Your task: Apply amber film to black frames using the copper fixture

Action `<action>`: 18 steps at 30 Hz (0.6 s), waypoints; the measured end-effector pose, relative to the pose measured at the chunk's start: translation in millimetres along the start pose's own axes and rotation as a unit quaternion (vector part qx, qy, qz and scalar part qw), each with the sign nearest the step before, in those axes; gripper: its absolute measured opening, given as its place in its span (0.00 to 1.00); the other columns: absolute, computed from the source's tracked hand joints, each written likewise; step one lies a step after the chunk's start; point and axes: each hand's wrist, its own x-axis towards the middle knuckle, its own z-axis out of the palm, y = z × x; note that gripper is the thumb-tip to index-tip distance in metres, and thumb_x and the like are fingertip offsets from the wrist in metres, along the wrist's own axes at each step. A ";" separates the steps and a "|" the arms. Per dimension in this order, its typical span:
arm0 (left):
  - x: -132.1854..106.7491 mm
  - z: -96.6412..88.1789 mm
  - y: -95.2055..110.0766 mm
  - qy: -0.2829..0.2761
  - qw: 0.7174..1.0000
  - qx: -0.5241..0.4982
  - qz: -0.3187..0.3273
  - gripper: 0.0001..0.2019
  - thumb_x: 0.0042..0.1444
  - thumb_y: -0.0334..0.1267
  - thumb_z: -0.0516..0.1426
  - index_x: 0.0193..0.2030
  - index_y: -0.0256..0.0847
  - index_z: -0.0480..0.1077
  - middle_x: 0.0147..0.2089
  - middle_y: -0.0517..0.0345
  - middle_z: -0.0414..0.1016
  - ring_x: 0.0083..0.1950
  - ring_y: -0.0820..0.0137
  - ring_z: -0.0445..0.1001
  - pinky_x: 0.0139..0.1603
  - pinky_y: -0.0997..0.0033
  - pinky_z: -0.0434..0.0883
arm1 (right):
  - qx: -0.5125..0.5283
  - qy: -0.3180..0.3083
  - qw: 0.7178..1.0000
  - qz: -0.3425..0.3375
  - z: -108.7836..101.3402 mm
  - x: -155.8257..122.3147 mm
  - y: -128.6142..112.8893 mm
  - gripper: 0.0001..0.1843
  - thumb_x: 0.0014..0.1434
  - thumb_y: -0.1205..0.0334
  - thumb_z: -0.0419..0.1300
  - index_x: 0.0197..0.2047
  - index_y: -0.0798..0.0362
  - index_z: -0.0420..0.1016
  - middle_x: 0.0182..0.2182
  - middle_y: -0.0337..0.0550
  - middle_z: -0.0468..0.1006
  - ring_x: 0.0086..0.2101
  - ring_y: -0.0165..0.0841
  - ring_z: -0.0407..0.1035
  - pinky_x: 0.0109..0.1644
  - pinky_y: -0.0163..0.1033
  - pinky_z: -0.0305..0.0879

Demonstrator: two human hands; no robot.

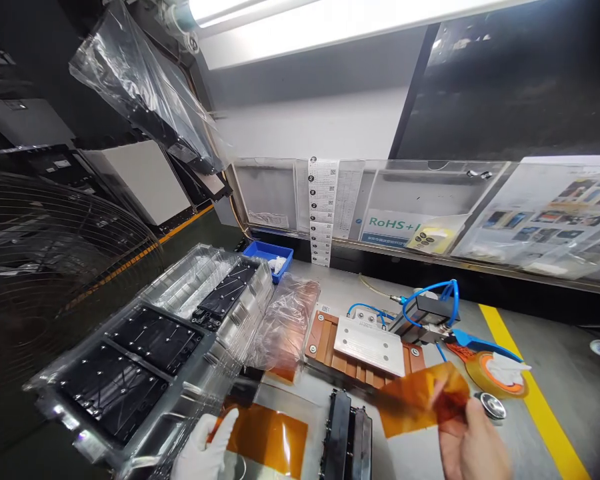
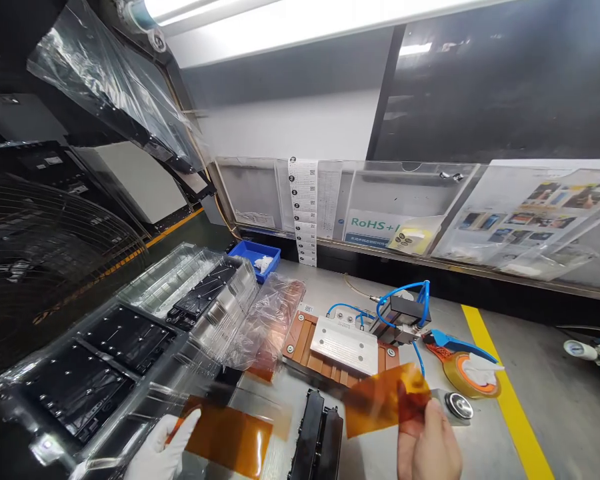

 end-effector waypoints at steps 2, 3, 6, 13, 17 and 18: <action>21.0 5.7 -9.0 -0.016 0.997 0.071 -0.011 0.26 0.52 0.66 0.52 0.26 0.42 0.59 0.21 0.67 0.60 0.25 0.73 0.64 0.31 0.75 0.65 | -0.045 -0.036 0.997 -0.045 -10.3 16.1 -6.9 0.19 0.49 0.48 0.68 0.38 0.52 0.72 0.41 0.41 0.77 0.40 0.31 0.71 0.58 0.37 0.67; 31.7 12.2 -13.6 -0.036 0.993 0.115 -0.003 0.23 0.56 0.63 0.50 0.28 0.42 0.60 0.22 0.66 0.63 0.27 0.72 0.66 0.34 0.73 0.66 | -0.088 -0.067 0.992 -0.053 -14.6 22.1 -8.3 0.24 0.46 0.44 0.69 0.39 0.51 0.72 0.40 0.41 0.77 0.41 0.32 0.72 0.55 0.38 0.69; 59.2 39.9 -25.1 -0.109 0.968 0.224 0.029 0.17 0.60 0.52 0.48 0.44 0.43 0.67 0.39 0.57 0.75 0.40 0.66 0.74 0.47 0.66 0.68 | -0.252 -0.150 0.956 -0.028 -21.5 29.4 -8.6 0.37 0.40 0.30 0.66 0.42 0.51 0.70 0.40 0.43 0.77 0.41 0.36 0.73 0.45 0.36 0.73; 44.7 87.3 29.4 -0.171 0.937 0.222 0.209 0.21 0.59 0.43 0.48 0.57 0.42 0.70 0.56 0.52 0.74 0.56 0.63 0.72 0.63 0.60 0.65 | -0.511 -0.362 0.774 -0.099 -17.9 2.9 -3.0 0.30 0.57 0.30 0.47 0.38 0.51 0.65 0.33 0.46 0.73 0.36 0.38 0.70 0.43 0.42 0.69; 10.3 106.9 93.5 -0.397 0.897 0.094 0.171 0.15 0.55 0.46 0.55 0.44 0.47 0.78 0.49 0.60 0.80 0.51 0.66 0.75 0.55 0.70 0.69 | -0.555 -0.449 0.696 -0.081 -9.4 -12.9 4.2 0.23 0.65 0.40 0.40 0.38 0.50 0.61 0.32 0.43 0.71 0.34 0.35 0.67 0.42 0.43 0.63; 4.6 112.8 104.8 -0.424 0.885 0.085 0.170 0.14 0.54 0.46 0.57 0.44 0.47 0.79 0.48 0.60 0.81 0.50 0.67 0.76 0.53 0.71 0.70 | -0.562 -0.458 0.684 -0.081 -7.3 -16.0 5.6 0.21 0.65 0.42 0.40 0.38 0.50 0.61 0.33 0.42 0.70 0.34 0.35 0.66 0.42 0.43 0.61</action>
